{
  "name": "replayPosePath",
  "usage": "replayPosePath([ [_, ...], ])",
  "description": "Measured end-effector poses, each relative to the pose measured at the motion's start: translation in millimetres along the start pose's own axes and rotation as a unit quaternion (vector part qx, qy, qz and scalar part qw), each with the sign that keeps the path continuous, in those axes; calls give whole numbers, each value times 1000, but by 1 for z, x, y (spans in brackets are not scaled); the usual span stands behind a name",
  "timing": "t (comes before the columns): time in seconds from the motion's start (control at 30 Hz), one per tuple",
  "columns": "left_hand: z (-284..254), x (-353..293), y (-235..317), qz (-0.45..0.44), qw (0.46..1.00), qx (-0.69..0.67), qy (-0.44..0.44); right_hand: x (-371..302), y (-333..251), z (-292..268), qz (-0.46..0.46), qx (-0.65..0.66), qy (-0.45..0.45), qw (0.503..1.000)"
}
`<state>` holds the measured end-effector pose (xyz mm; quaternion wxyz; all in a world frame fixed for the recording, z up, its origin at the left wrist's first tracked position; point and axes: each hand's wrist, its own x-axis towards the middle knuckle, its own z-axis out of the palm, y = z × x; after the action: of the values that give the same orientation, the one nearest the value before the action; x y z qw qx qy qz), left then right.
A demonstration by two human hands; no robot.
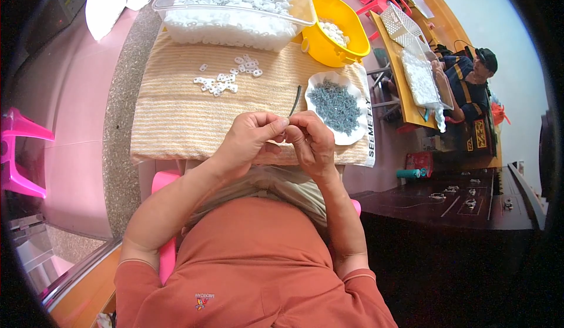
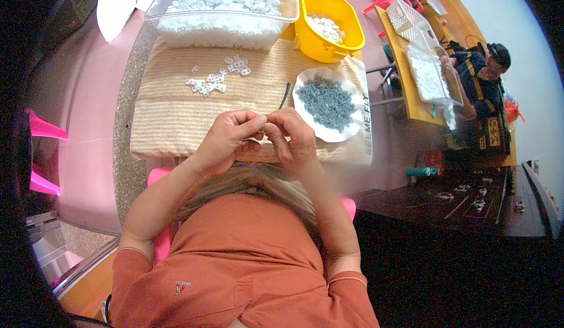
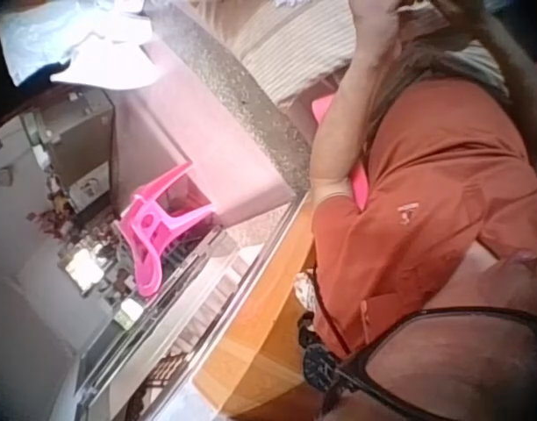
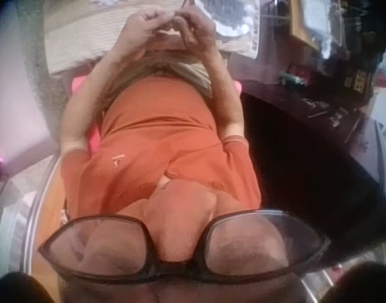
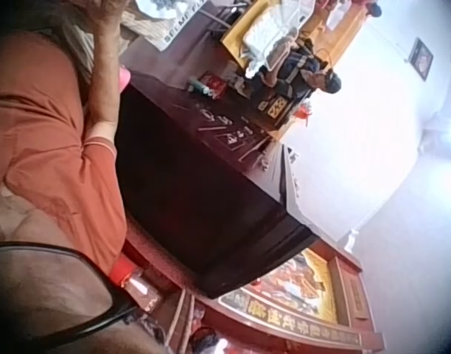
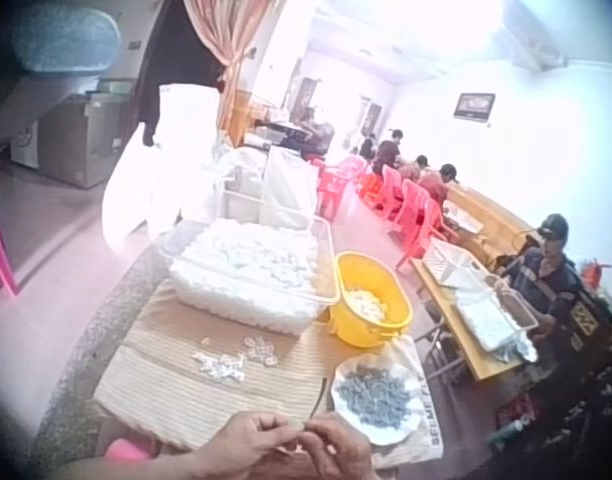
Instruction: The recorder is assembling small white plastic components by threading them onto a thin metal rod at a workstation.
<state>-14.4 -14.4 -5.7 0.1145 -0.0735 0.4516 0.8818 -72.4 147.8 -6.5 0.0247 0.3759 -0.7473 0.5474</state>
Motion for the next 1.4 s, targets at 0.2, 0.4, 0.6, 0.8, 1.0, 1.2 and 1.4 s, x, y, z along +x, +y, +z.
replayPosePath([
  [0.2, 3, 0, -1, 46, 999, 9, 22, -1, 5, 4, -7, -58, 25, 998],
  [0.4, 1, 4, -8, 90, 992, 73, 50, 1, -7, 7, 20, -44, 26, 998],
  [0.6, 2, 3, -9, 138, 983, 113, 52, -3, -4, 7, 69, -6, 23, 997],
  [0.8, 2, 4, -10, 131, 986, 83, 64, -1, -7, 9, 76, 41, 19, 996],
  [1.0, 4, 2, -10, 105, 991, 43, 68, 0, -3, 7, -52, -132, 28, 989],
  [1.2, 2, 4, -11, 107, 989, 66, 76, 0, -5, 9, -27, -99, 39, 994],
  [1.4, -4, 7, -10, 147, 973, 168, 65, -4, -3, 5, 133, 106, 10, 985],
])
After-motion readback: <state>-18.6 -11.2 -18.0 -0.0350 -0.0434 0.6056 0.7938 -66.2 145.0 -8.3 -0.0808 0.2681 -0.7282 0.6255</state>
